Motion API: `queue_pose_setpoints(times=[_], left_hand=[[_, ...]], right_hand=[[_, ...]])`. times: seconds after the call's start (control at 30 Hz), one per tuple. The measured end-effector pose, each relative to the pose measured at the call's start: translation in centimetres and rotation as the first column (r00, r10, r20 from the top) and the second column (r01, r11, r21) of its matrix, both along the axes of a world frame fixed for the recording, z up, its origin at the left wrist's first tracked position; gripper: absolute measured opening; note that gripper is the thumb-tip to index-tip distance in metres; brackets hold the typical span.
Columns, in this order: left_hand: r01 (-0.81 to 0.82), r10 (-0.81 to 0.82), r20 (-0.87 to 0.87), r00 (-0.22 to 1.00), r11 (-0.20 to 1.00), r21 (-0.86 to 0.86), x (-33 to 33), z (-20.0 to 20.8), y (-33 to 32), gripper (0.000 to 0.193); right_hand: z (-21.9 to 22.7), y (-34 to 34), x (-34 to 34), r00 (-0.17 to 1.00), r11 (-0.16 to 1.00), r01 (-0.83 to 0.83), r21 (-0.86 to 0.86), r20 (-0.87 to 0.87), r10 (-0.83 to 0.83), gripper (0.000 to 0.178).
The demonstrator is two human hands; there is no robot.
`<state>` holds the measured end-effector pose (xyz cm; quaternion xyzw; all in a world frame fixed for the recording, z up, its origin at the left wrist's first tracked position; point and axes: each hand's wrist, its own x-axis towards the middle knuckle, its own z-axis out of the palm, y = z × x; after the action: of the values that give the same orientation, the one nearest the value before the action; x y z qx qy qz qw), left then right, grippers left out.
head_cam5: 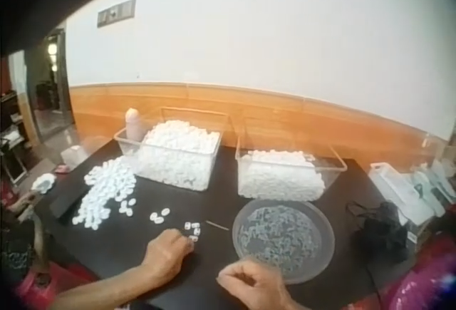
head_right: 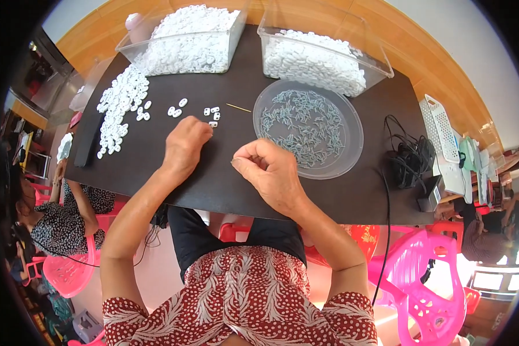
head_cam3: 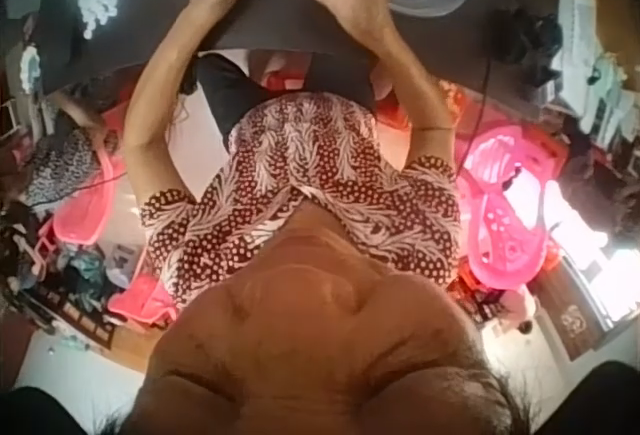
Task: Manually assembling small white plastic components with metal pins at a workshop table.
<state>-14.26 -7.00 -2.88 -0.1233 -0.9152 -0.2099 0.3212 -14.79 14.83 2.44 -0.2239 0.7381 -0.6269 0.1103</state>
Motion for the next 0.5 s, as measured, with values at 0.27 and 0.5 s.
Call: queue_pose_setpoints(times=[0.27, 0.5], left_hand=[[-0.229, -0.311, 0.197, 0.93, -0.068, 0.971, 6.0, 4.4, 5.2, 0.015], [-0.084, -0.288, 0.07, 0.955, -0.035, 0.996, 8.5, 3.5, 6.0, 0.019]], right_hand=[[-3.2, -4.4, 2.5, 0.982, 0.928, 0.174, -0.329, 0.131, -0.138, 0.006], [-3.1, -5.7, 3.6, 0.996, 0.914, 0.091, -0.394, 0.026, -0.088, 0.005]])
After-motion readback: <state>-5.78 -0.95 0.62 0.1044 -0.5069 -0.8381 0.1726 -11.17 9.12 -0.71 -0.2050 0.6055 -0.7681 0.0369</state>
